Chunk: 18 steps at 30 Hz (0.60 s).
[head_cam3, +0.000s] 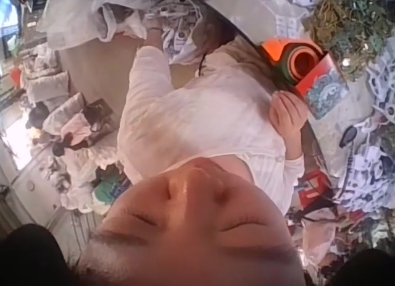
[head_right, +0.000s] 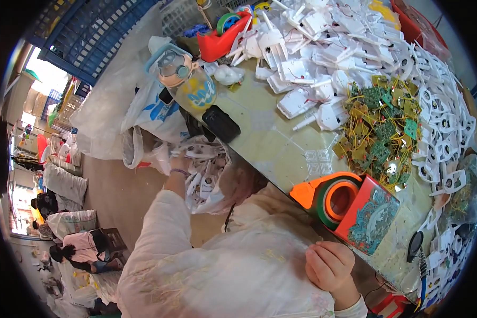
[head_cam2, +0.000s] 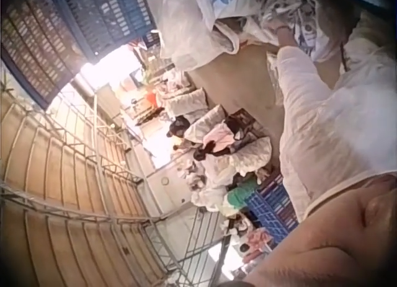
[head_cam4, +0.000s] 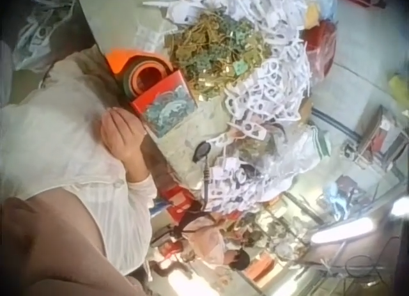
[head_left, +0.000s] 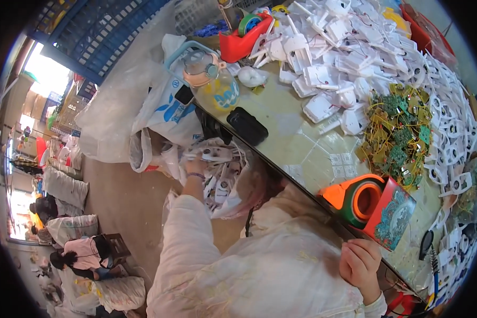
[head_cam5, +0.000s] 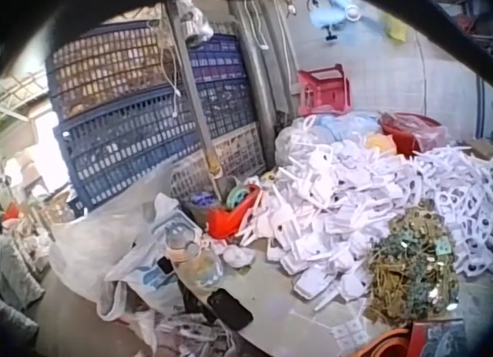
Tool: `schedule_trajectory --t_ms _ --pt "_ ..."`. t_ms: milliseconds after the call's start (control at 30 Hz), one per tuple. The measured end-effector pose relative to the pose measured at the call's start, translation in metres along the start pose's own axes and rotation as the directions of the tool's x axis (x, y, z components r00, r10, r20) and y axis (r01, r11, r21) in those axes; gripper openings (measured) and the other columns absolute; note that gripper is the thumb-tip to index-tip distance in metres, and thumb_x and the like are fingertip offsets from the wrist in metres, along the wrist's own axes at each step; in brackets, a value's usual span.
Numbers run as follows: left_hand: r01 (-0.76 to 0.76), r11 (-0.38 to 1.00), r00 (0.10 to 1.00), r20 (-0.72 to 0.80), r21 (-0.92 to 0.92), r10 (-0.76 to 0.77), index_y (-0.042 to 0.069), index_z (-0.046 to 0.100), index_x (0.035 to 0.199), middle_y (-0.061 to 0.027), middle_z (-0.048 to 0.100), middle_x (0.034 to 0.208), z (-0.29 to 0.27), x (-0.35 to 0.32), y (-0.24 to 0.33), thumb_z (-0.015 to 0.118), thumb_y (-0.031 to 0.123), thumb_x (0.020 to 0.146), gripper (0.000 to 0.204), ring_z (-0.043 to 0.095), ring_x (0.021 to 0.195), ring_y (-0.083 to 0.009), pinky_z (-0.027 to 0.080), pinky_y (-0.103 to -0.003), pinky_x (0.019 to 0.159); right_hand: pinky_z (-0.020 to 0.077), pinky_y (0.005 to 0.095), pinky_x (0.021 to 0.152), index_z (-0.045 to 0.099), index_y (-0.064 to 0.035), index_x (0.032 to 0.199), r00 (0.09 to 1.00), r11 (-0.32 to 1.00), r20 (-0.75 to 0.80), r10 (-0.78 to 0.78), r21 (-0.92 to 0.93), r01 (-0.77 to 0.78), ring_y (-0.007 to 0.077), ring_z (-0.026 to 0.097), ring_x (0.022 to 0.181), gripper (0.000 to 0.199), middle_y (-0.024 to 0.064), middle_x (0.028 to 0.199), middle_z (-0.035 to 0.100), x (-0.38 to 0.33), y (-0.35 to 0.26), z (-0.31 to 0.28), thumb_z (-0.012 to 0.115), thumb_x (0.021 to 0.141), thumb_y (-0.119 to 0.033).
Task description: Soldering wires and components onto small circuit boards for electronic toys.
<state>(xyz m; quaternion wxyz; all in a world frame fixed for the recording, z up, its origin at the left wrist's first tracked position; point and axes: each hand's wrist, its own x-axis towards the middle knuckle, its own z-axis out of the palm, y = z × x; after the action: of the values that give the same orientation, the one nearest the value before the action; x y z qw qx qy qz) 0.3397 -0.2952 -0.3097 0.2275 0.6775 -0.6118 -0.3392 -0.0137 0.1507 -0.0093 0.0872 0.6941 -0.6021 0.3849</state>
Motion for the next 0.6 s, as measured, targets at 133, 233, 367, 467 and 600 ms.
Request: schedule_trajectory --t_ms 133,233,367,467,600 --pt "0.342 0.931 0.925 -0.132 -0.125 -0.357 -0.005 0.049 0.126 -0.0221 0.060 0.114 0.042 -0.053 0.095 0.079 0.020 0.069 0.069 0.058 0.107 -0.0369 0.044 -0.042 0.096 0.0509 0.0340 0.060 0.059 -0.0009 0.091 0.996 0.995 0.005 0.089 -0.053 -0.089 0.0270 0.062 0.071 0.022 0.0095 0.082 0.064 -0.005 -0.001 -0.009 0.066 0.071 0.007" --pt "0.043 0.998 0.887 -0.457 -0.052 -0.063 -0.005 0.027 0.139 -0.0235 0.038 0.138 0.032 -0.046 0.071 0.072 0.012 0.076 0.080 0.041 0.126 -0.0351 0.031 -0.038 0.107 0.0511 0.0345 0.060 0.058 -0.0003 0.091 0.993 0.991 -0.078 0.084 -0.094 -0.092 0.0279 0.062 0.069 0.022 0.0099 0.078 0.063 -0.006 0.000 -0.015 0.064 0.072 0.008" --pt "-0.637 0.728 0.687 -0.617 -0.255 0.384 -0.004 0.020 0.141 -0.0226 0.026 0.144 0.007 -0.120 0.201 0.065 0.008 0.082 0.075 0.033 0.132 -0.0332 0.028 -0.041 0.108 0.0492 0.0351 0.058 0.057 0.0004 0.094 0.947 0.949 -0.267 0.180 -0.205 -0.239 0.0290 0.060 0.064 0.022 0.0112 0.073 0.062 -0.025 0.009 -0.031 0.059 0.074 0.011" --pt "-0.911 0.395 0.390 -0.552 -0.116 0.737 -0.005 0.032 0.134 -0.0210 0.033 0.140 -0.004 -0.177 0.291 0.064 0.010 0.084 0.061 0.037 0.127 -0.0317 0.032 -0.041 0.104 0.0480 0.0351 0.057 0.057 0.0002 0.095 0.902 0.922 -0.368 0.228 -0.218 -0.321 0.0284 0.059 0.062 0.023 0.0107 0.073 0.063 -0.029 0.014 -0.039 0.059 0.075 0.012" --pt "-0.988 0.143 0.148 -0.087 -0.054 0.985 0.003 0.059 0.109 -0.0162 0.057 0.113 0.016 -0.181 0.397 0.066 0.011 0.079 0.032 0.051 0.110 -0.0366 0.039 -0.044 0.097 0.0488 0.0327 0.055 0.059 0.0000 0.092 0.900 0.930 -0.382 0.209 -0.207 -0.304 0.0276 0.060 0.061 0.026 0.0096 0.071 0.062 -0.033 0.016 -0.037 0.062 0.069 0.012"
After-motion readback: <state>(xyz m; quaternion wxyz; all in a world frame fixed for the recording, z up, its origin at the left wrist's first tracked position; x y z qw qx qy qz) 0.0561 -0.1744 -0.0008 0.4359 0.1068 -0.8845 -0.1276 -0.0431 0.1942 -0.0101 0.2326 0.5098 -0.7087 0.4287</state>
